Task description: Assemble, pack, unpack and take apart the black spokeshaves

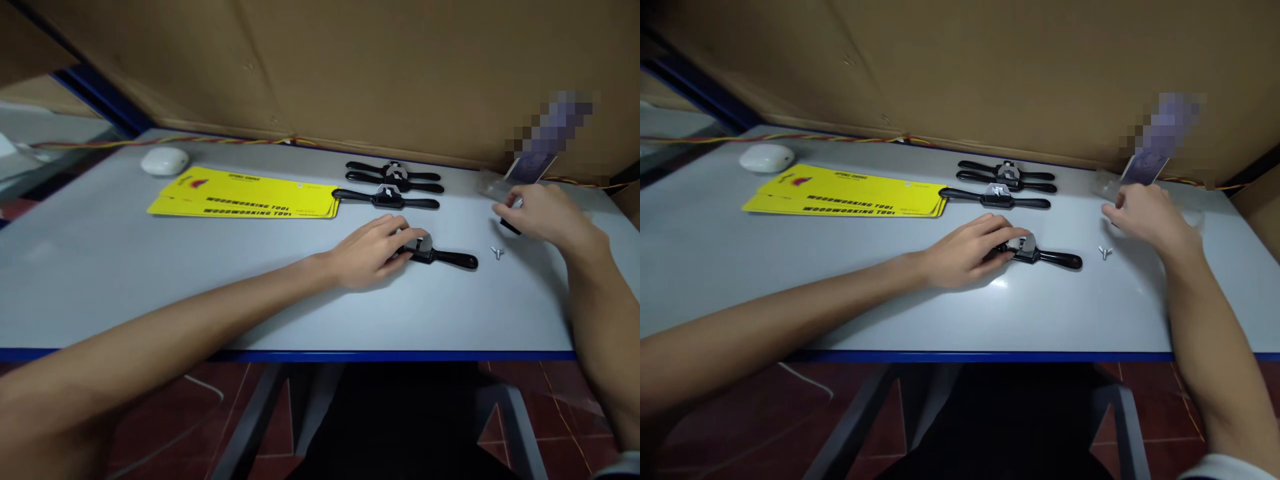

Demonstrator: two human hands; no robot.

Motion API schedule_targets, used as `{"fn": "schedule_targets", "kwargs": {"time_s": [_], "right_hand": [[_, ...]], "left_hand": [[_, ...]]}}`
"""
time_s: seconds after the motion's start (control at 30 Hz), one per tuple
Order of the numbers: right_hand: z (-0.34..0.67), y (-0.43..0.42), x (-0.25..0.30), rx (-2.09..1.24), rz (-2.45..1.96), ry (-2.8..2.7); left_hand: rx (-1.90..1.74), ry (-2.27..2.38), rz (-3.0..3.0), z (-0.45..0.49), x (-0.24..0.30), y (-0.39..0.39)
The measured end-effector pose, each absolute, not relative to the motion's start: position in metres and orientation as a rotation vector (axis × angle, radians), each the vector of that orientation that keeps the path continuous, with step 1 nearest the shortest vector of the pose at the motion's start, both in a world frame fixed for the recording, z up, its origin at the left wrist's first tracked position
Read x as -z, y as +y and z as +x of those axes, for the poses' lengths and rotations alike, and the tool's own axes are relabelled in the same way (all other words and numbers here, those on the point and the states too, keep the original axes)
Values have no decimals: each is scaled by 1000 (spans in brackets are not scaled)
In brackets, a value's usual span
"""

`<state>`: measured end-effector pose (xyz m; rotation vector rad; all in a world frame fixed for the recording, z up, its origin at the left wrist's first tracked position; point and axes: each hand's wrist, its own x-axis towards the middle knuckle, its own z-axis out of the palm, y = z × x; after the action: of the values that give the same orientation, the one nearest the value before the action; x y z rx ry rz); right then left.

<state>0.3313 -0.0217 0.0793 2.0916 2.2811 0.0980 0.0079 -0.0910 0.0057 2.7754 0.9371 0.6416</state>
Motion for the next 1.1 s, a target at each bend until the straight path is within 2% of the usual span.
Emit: {"fn": "schedule_targets", "kwargs": {"time_s": [0.23,0.47,0.63,0.77,0.87,1.0,1.1], "right_hand": [[377,0,-72,155,1912,2173],[359,3,-62,351,1779,2516],[334,-5,-51,326,1732,2852],[288,-37,-50,715,1616,3079],[252,-64,-48,875,1406,3355],[235,-77,-37,750,944,3484],[242,-72,-34,617,975,3505]], "left_hand": [[-557,1140,2789,9,-8,-96],[-528,1162,2762,10,-11,-96],[-525,1183,2748,11,-12,-97],[-526,1198,2734,11,-11,-96],[-517,1195,2739,10,-10,-94],[-509,1186,2732,9,-8,-92],[-512,1185,2713,9,-9,-92]]}}
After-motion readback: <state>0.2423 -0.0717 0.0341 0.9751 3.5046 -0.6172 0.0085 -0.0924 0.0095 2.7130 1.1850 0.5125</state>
